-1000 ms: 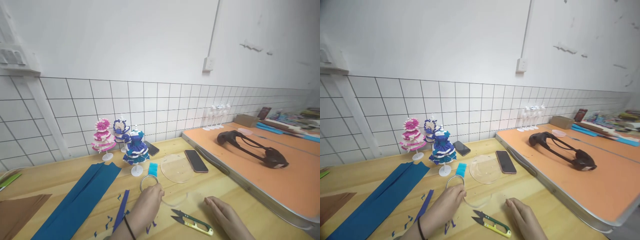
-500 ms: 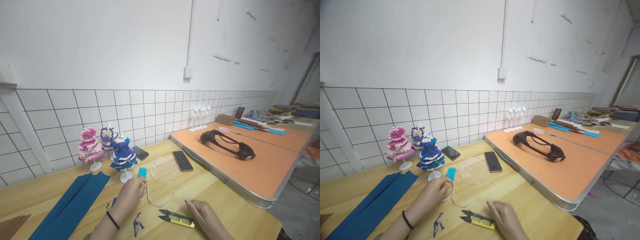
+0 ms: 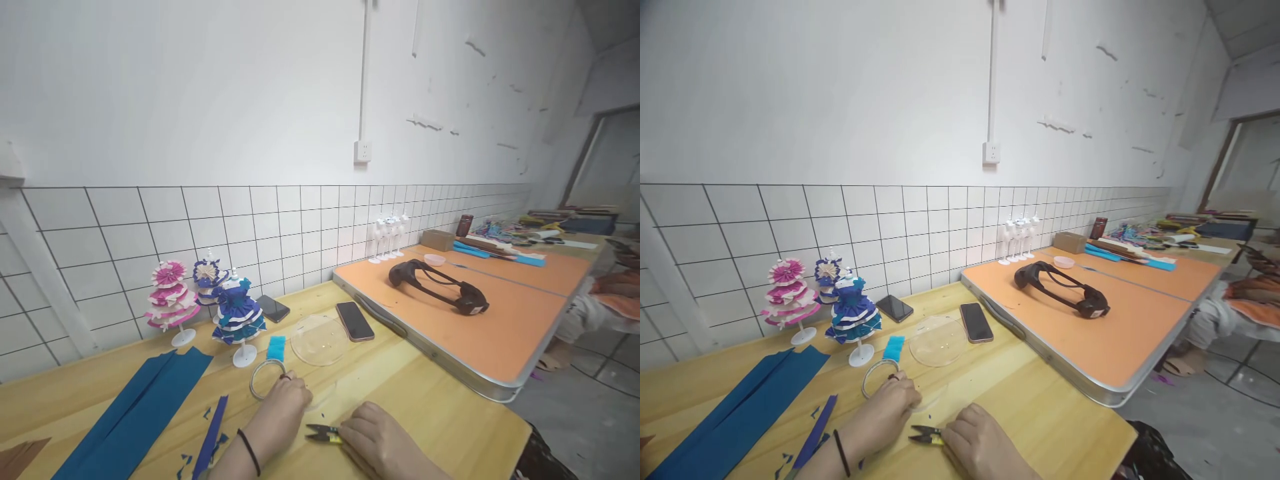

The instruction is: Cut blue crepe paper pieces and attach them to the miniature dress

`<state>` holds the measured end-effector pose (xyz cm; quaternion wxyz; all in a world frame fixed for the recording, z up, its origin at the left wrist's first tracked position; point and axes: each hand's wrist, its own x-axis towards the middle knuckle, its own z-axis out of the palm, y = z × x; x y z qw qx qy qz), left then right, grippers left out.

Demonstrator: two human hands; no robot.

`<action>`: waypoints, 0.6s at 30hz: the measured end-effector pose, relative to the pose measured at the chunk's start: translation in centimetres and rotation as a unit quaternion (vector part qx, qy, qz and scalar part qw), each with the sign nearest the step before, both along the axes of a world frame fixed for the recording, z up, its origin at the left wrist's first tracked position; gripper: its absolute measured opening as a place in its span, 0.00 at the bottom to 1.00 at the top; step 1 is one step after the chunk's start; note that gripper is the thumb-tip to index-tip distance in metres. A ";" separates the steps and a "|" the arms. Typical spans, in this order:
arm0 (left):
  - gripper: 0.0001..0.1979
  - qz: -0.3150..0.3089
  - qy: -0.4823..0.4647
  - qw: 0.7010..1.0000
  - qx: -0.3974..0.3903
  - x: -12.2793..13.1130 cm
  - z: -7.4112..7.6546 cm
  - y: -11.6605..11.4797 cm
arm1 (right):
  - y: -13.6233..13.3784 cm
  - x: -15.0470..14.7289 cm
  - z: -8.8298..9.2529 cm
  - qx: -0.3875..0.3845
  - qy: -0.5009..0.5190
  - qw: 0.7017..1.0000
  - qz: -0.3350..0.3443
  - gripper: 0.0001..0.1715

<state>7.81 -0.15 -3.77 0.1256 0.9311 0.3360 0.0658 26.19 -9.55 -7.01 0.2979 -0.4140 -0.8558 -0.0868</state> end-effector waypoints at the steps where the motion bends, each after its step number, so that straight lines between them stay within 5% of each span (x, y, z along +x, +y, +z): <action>1: 0.12 0.001 -0.005 1.000 0.005 -0.2 -0.1 0.2 | 0.1 0.1 -0.3 -0.006 -0.004 1.000 -0.001 0.17; 9: 0.10 0.021 -0.086 0.996 -0.014 -1.3 -0.6 1.4 | 0.1 1.2 -1.9 -0.119 0.133 0.978 -0.107 0.14; 18: 0.08 0.118 -0.252 0.957 -0.086 -1.9 -1.3 2.7 | 1.8 -1.2 0.1 -0.274 0.247 0.917 -0.150 0.18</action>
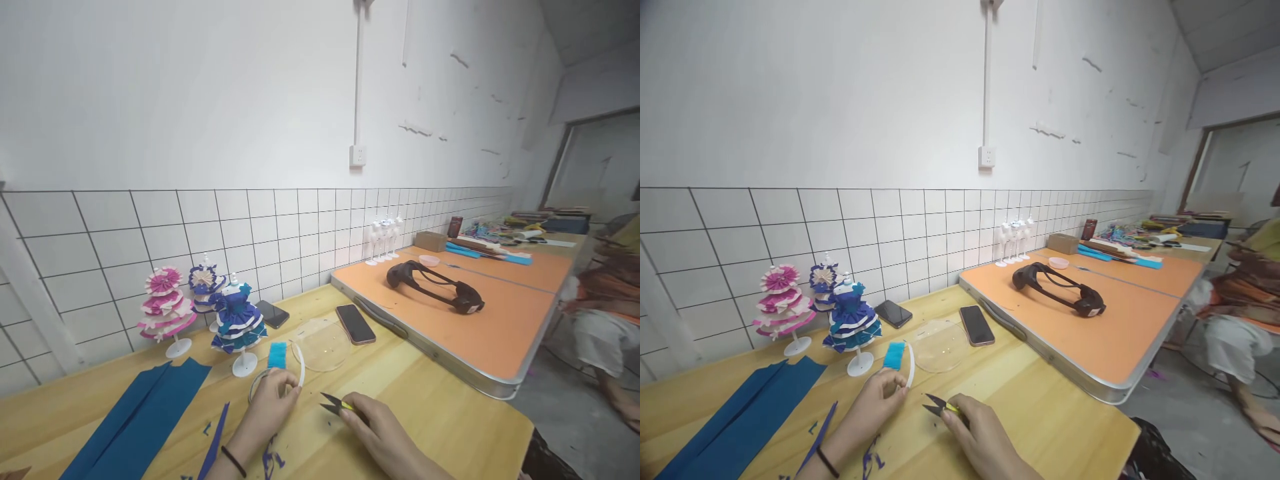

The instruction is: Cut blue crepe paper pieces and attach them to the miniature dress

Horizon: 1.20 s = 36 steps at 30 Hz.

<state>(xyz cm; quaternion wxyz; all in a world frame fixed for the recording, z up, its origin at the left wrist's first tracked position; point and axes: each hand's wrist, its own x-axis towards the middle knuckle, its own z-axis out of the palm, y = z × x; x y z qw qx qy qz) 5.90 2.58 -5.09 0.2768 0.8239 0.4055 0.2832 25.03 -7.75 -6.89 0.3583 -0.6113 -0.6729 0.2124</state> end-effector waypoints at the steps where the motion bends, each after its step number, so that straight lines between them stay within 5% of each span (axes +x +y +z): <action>1: 0.09 0.003 -0.016 1.000 -0.014 -0.1 -0.2 0.2 | 0.6 -0.5 0.0 -0.017 0.004 1.000 -0.003 0.19; 7: 0.13 -0.025 -0.090 0.990 -0.109 -0.3 -1.4 0.9 | 3.7 -2.0 -0.6 -0.040 0.022 0.999 -0.021 0.26; 16: 0.11 -0.050 -0.173 0.963 -0.199 -0.3 -2.1 1.5 | 4.6 -2.8 -0.8 -0.026 0.014 1.000 0.011 0.27; 36: 0.10 -0.049 -0.192 0.951 -0.236 -0.3 -1.6 1.3 | 5.0 -2.5 -1.5 -0.005 -0.083 0.997 -0.003 0.24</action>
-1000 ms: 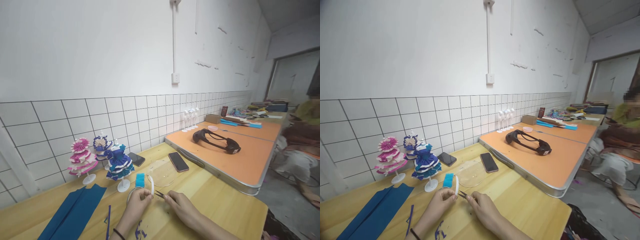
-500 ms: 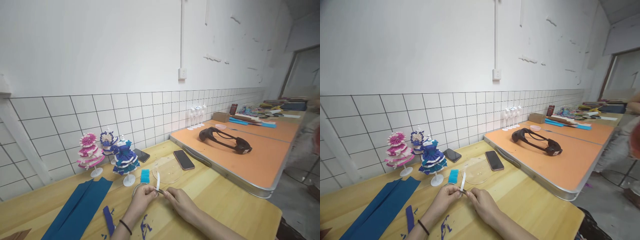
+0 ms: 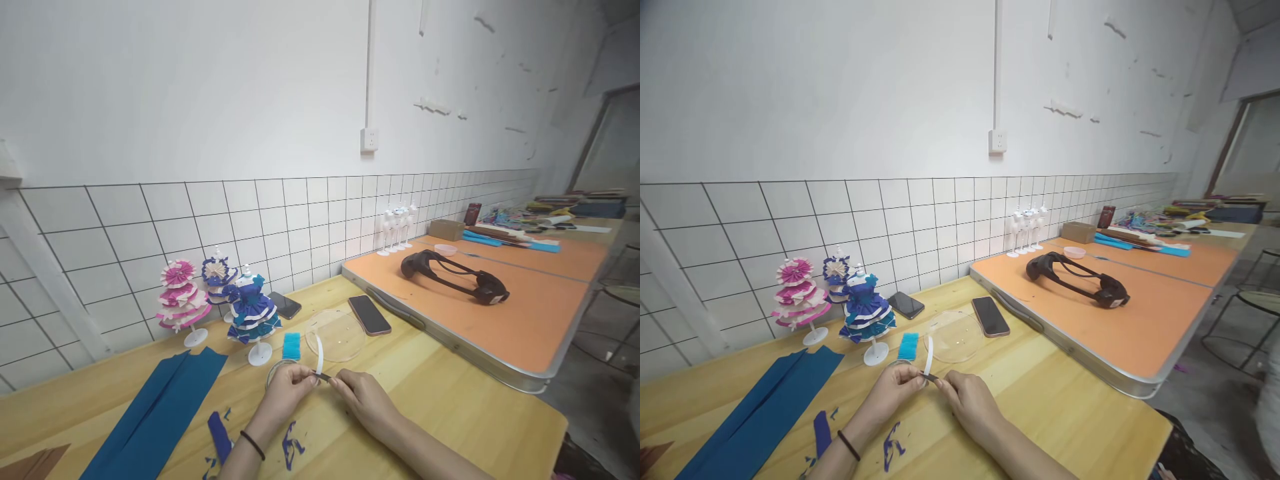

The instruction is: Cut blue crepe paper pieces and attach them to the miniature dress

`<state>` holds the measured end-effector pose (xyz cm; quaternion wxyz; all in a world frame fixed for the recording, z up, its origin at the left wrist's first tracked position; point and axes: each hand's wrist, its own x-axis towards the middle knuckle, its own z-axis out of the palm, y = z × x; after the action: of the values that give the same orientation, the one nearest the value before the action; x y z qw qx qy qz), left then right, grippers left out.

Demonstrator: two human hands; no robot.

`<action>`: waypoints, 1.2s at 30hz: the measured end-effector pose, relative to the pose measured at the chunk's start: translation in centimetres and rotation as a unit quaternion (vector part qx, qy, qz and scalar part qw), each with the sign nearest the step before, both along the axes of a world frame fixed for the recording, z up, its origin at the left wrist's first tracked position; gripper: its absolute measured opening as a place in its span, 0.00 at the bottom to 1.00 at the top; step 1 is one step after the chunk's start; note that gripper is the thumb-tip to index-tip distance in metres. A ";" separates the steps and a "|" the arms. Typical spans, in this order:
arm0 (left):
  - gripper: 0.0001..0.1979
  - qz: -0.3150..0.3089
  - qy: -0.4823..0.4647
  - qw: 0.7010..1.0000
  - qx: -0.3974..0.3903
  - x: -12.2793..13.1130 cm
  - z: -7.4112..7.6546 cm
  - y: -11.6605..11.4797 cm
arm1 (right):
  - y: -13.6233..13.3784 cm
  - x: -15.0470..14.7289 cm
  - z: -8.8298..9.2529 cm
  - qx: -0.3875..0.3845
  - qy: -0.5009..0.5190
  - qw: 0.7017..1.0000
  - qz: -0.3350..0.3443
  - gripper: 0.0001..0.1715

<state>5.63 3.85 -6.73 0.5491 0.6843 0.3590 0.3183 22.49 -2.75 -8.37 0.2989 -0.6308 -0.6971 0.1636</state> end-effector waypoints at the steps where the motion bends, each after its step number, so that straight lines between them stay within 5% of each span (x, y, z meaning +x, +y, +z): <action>1: 0.10 0.002 0.003 1.000 0.003 -0.1 0.2 0.0 | 0.0 0.0 0.0 0.000 -0.004 1.000 0.000 0.24; 14: 0.11 0.058 0.003 0.995 0.075 0.7 1.9 -1.3 | -1.1 -0.5 0.8 -0.003 -0.057 0.998 0.019 0.25; 23: 0.14 0.081 -0.030 0.995 0.046 0.2 2.8 -0.7 | -2.2 1.1 2.3 -0.035 -0.055 0.998 0.016 0.22; 30: 0.19 0.056 -0.020 0.997 0.053 1.0 2.6 -1.3 | -5.0 4.2 1.0 -0.089 -0.084 0.989 -0.086 0.13; 36: 0.16 -0.029 0.040 0.995 0.082 3.0 2.3 -4.9 | -6.8 4.0 1.4 -0.008 -0.129 0.988 -0.086 0.11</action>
<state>8.63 -1.05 -4.40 0.4852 0.7492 0.3336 0.3032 26.46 -9.58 -6.98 0.2144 -0.7067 -0.6715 0.0606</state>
